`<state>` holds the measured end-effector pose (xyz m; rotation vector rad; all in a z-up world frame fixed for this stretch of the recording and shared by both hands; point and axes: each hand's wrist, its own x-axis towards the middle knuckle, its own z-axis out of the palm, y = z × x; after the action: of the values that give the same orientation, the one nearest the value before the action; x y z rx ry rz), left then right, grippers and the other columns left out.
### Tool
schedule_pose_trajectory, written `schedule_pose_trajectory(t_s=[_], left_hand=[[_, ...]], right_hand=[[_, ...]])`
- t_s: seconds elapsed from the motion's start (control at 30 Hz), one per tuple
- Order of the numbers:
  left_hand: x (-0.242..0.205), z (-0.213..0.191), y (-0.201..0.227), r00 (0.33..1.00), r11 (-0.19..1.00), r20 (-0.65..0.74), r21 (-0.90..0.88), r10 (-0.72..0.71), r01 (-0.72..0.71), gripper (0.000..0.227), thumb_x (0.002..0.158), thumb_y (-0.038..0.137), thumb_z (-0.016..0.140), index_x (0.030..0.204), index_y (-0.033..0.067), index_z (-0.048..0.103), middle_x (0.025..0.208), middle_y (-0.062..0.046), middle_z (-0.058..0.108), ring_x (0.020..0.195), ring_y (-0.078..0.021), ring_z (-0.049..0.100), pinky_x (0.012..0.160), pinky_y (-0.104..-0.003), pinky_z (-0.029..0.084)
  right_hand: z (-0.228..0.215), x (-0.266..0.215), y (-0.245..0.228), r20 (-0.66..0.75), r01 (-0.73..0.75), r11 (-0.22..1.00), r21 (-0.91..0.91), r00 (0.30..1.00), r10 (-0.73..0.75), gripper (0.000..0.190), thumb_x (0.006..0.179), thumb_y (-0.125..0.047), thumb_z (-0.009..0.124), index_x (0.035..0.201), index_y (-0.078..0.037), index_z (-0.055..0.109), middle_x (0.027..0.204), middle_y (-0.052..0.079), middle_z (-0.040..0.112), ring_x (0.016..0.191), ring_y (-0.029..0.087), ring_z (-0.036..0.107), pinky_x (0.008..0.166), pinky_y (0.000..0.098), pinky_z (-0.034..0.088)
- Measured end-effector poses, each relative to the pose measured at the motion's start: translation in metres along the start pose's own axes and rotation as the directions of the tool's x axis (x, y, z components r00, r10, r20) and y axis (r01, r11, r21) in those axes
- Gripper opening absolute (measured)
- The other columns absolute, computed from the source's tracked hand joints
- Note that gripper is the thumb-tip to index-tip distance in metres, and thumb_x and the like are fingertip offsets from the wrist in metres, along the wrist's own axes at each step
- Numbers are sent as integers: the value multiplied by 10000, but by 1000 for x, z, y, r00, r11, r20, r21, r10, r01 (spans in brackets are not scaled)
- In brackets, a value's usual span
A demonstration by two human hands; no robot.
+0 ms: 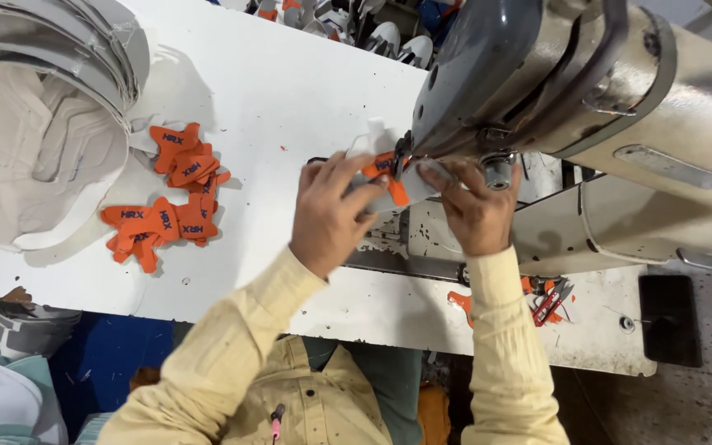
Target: The person repeatedly picks up white shoe parts and orange fabric pieces, aligns them, and sews them together using a sewing machine. After each stitch, the person trims excess thread with scissors and places the finished part aside.
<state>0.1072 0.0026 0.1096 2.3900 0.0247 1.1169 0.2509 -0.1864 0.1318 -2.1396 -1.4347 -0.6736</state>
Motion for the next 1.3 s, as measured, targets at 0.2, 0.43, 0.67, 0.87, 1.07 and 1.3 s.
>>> schedule_pose_trajectory(t_s=[0.2,0.43,0.67,0.87,1.07,1.3], left_hand=[[23,-4,-41,985,985,131,-144,114,-95,403,666,64,904,1036,138,764,1389,-31,629,1361,-297,540,1066,-466,410],[30,11,-62,970,969,179,-211,167,-128,326,688,63,892,981,150,777,1413,7,635,1410,-263,508,1147,-468,339],[32,21,-76,969,970,156,-186,189,-159,260,736,101,896,954,164,770,1444,15,620,1422,-245,511,1168,-470,334],[10,-45,-75,974,977,125,-120,188,-174,406,801,269,866,1183,192,752,1533,-45,523,1482,-256,405,1183,-505,240],[-172,-147,-208,759,841,-561,188,-331,507,973,898,97,873,1606,-12,216,1678,-262,264,1574,-443,244,1311,-555,192],[-265,-215,-218,628,630,-622,263,-468,730,143,1112,71,541,1150,-57,490,1040,-209,540,886,-302,545,802,-429,445]], right_hand=[[-2,-18,-23,-113,-54,977,-205,993,31,226,912,-85,826,1084,-225,786,1241,-17,743,1071,198,664,1018,419,376],[-74,-44,-27,-215,-401,916,12,894,394,424,766,10,680,1163,-123,751,1411,119,594,1170,319,610,846,449,467],[-66,-168,90,-613,-542,648,-535,777,144,650,985,120,774,1513,-94,461,1606,167,464,1540,411,344,1295,607,318],[-98,-142,34,-514,-531,777,-339,796,320,794,884,189,621,1594,-31,342,1694,165,310,1585,471,228,1311,592,266],[-68,-204,-3,-431,-568,738,364,600,674,588,930,140,533,1506,38,471,1474,164,552,1264,257,538,1079,359,451],[6,-148,-85,154,-590,440,677,698,699,259,969,73,532,1170,47,692,1129,116,729,1011,188,698,894,323,549]])
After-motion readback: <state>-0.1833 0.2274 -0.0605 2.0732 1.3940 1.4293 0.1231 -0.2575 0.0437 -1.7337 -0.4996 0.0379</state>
